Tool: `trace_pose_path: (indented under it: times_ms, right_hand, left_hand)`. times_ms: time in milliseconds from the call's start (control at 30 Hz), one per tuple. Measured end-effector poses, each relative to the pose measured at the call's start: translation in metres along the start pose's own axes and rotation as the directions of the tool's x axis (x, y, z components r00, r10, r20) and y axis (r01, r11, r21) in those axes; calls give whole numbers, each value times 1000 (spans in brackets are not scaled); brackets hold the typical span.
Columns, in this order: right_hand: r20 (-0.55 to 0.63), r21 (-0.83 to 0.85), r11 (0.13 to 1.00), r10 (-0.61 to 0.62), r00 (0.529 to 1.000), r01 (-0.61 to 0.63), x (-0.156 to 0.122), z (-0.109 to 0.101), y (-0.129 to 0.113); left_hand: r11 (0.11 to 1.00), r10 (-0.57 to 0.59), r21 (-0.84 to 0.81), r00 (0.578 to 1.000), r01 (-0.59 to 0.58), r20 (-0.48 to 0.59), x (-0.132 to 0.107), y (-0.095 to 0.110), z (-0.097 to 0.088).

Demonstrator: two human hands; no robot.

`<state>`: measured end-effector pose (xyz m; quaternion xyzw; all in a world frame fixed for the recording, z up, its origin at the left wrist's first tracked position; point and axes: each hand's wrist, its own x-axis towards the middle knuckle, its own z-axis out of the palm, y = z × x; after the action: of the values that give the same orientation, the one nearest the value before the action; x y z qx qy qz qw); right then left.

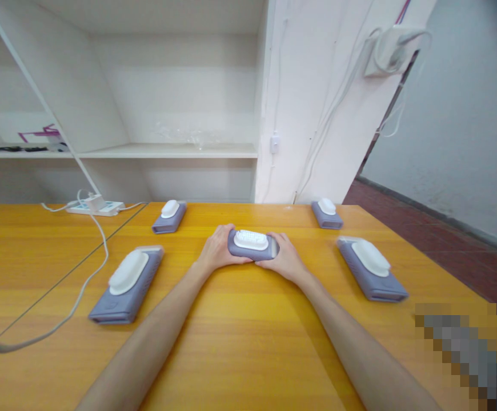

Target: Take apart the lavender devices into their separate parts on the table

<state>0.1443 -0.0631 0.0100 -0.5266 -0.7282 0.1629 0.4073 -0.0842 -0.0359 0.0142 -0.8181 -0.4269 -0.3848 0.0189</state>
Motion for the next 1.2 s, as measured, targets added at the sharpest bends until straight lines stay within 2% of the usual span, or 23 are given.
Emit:
trace_pose_path:
  times_ms: [167, 300, 400, 567, 833, 1067, 1200]
  right_hand:
    - [136, 19, 996, 78, 988, -82, 6, -12, 5]
    - [182, 70, 992, 87, 979, -101, 8, -17, 10]
    - [159, 102, 989, 85, 984, -102, 6, -14, 9]
    - [62, 62, 997, 35, 997, -39, 5, -7, 6]
    - [154, 108, 987, 98, 983, -116, 8, -15, 7]
    - [245, 206, 971, 72, 967, -125, 12, -20, 17]
    - [218, 195, 972, 88, 972, -132, 11, -17, 15]
  left_hand:
    - [999, -28, -27, 1000, 28, 1, -1, 2, 0]
    - [999, -30, -43, 1000, 30, 0, -1, 3, 2]
    - [999, -31, -28, 1000, 31, -1, 0, 3, 1]
    - [999, -41, -8, 999, 41, 3, 1, 2, 0]
    - [997, -72, -42, 997, 72, -1, 0, 3, 2]
    - [998, -51, -49, 999, 51, -6, -1, 3, 2]
    - [999, -47, -18, 999, 46, -12, 0, 1, 2]
